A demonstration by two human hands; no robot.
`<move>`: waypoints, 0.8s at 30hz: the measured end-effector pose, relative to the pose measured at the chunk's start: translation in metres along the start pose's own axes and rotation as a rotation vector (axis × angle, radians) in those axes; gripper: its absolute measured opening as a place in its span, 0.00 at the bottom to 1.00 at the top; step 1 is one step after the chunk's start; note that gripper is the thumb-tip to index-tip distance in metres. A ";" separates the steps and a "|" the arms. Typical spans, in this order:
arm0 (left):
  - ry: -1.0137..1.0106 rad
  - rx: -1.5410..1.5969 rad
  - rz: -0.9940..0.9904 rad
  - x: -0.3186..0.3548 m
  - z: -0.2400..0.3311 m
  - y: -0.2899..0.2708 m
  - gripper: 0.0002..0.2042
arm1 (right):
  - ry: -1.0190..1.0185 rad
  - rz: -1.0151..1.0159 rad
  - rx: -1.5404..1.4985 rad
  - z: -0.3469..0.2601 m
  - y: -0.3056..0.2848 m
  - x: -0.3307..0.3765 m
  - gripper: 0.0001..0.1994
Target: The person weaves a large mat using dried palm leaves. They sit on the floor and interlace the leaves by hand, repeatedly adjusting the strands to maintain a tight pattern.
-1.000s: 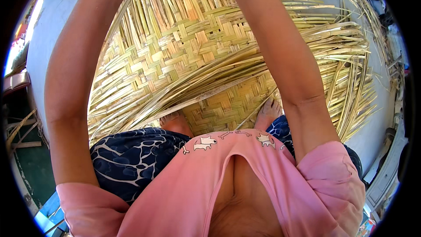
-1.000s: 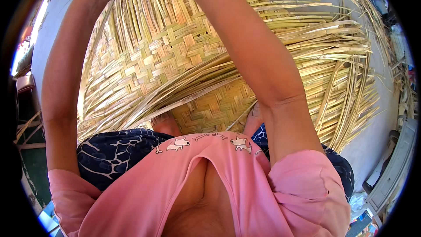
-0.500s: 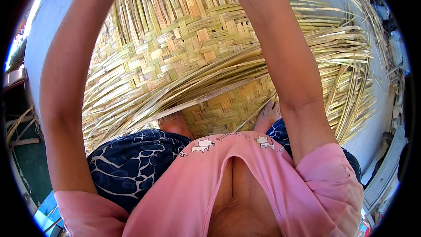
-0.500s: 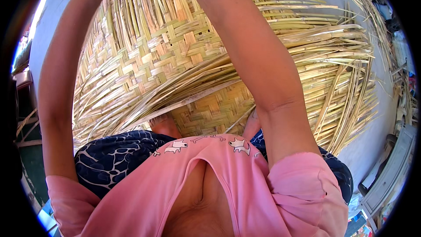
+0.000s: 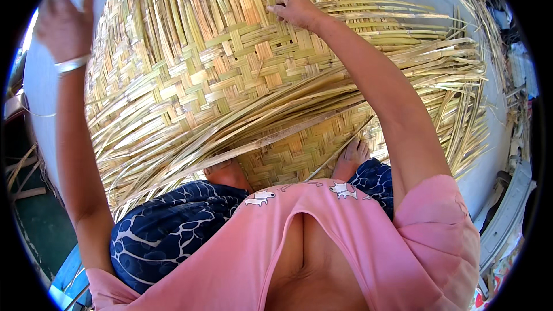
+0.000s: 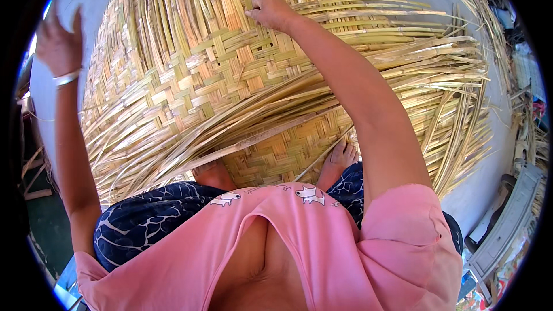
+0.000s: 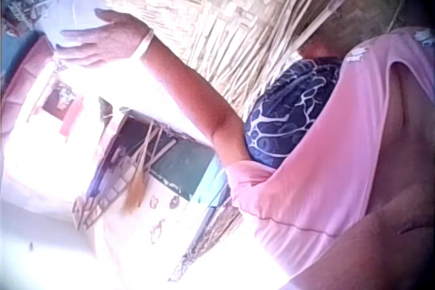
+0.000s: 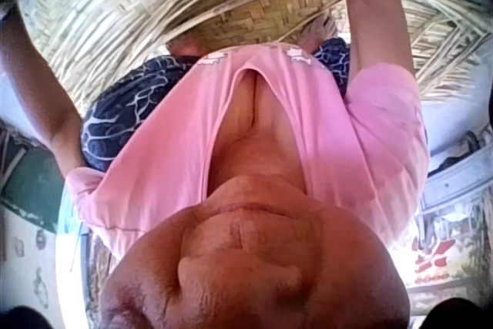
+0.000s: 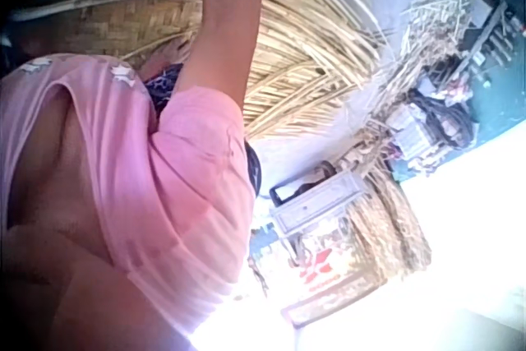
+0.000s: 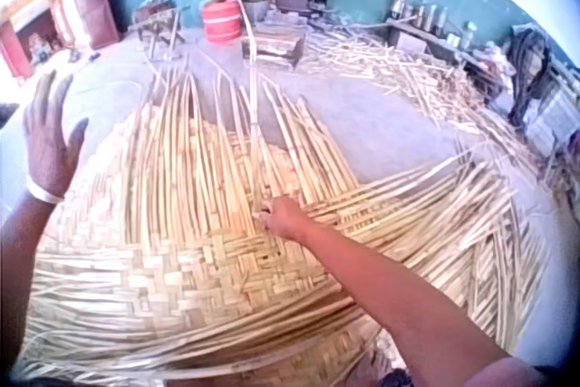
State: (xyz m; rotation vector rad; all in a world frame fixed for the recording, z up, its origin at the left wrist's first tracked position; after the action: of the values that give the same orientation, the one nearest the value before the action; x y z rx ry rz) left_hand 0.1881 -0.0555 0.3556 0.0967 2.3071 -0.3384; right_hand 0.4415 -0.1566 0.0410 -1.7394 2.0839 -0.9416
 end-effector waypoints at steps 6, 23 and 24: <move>-0.053 0.574 -0.571 0.093 0.076 0.048 0.22 | 0.093 -0.115 -0.114 0.005 0.003 -0.005 0.14; -0.041 1.133 -1.196 0.170 0.170 0.075 0.18 | 0.082 -0.126 -0.260 0.021 0.013 -0.004 0.14; -0.029 1.174 -1.214 0.166 0.177 0.071 0.18 | 0.040 -0.108 -0.242 0.021 0.013 -0.004 0.14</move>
State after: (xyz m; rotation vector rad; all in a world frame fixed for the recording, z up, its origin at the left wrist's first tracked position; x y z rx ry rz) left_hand 0.2113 -0.0411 0.1039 -0.7355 1.5526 -2.1815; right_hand 0.4447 -0.1588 0.0165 -1.9843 2.2272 -0.7846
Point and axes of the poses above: each hand's wrist, its own x-axis away from the middle knuckle, its own y-axis out of the palm, z = x × y, the point moved 9 cm from there along -x, towards the middle knuckle, and after that the axes turned 2 degrees about z, right-handed, at the moved point
